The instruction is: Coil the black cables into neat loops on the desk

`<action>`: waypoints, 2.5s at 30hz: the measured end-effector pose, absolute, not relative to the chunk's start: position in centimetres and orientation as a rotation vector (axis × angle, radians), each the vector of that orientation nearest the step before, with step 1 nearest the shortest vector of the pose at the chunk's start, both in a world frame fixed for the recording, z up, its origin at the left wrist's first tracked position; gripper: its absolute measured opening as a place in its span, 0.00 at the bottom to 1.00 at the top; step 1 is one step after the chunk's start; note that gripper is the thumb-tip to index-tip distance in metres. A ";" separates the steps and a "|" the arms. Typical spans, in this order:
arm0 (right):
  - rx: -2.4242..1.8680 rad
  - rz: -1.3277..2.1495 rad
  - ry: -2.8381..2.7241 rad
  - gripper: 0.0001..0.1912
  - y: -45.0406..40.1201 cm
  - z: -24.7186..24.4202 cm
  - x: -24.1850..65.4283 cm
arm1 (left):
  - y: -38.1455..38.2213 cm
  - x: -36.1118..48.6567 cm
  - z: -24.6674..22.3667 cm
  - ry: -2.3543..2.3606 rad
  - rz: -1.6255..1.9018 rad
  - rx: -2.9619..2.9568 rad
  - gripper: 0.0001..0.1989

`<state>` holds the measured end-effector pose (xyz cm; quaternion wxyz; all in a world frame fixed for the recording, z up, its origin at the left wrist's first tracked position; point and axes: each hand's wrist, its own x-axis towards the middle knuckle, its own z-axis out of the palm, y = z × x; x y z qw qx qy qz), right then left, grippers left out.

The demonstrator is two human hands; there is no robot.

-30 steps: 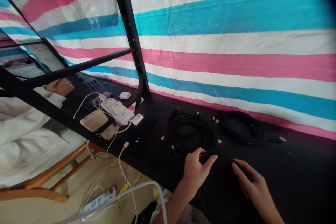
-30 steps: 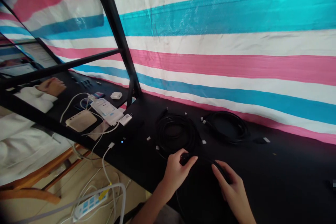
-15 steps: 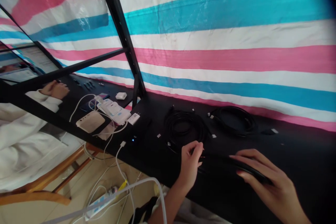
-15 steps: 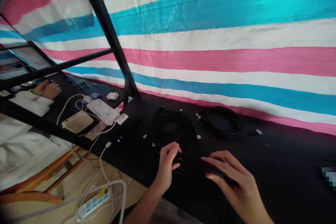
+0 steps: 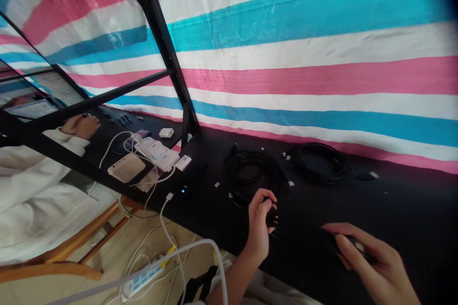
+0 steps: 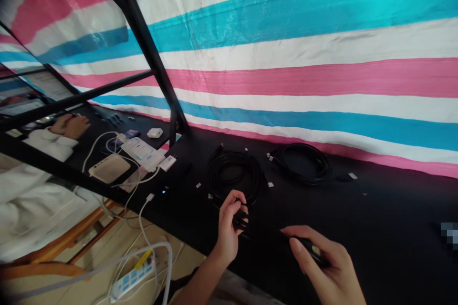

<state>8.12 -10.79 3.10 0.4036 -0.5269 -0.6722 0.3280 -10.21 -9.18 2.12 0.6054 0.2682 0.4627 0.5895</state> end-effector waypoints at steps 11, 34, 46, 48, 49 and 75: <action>-1.331 0.924 -1.526 0.13 -8.8 4.4 6.8 | -8.2 -14.7 3.5 1.261 1.201 1.772 0.24; -1.105 0.490 -1.805 0.11 -8.3 5.7 8.9 | -8.0 -11.8 6.0 1.071 0.757 1.938 0.09; -1.323 0.533 -1.415 0.11 -8.3 3.8 8.7 | -7.5 -9.7 1.8 1.139 1.254 1.253 0.15; -1.344 0.591 -1.496 0.11 -8.3 3.3 9.2 | -7.6 -9.7 1.1 1.140 1.186 1.164 0.12; -1.354 0.600 -1.552 0.11 -8.3 3.1 9.4 | -7.7 -9.8 0.9 1.134 1.154 1.142 0.15; -1.190 -0.021 -2.093 0.19 -9.7 6.5 7.6 | -7.9 -10.0 4.2 1.316 1.241 2.773 0.18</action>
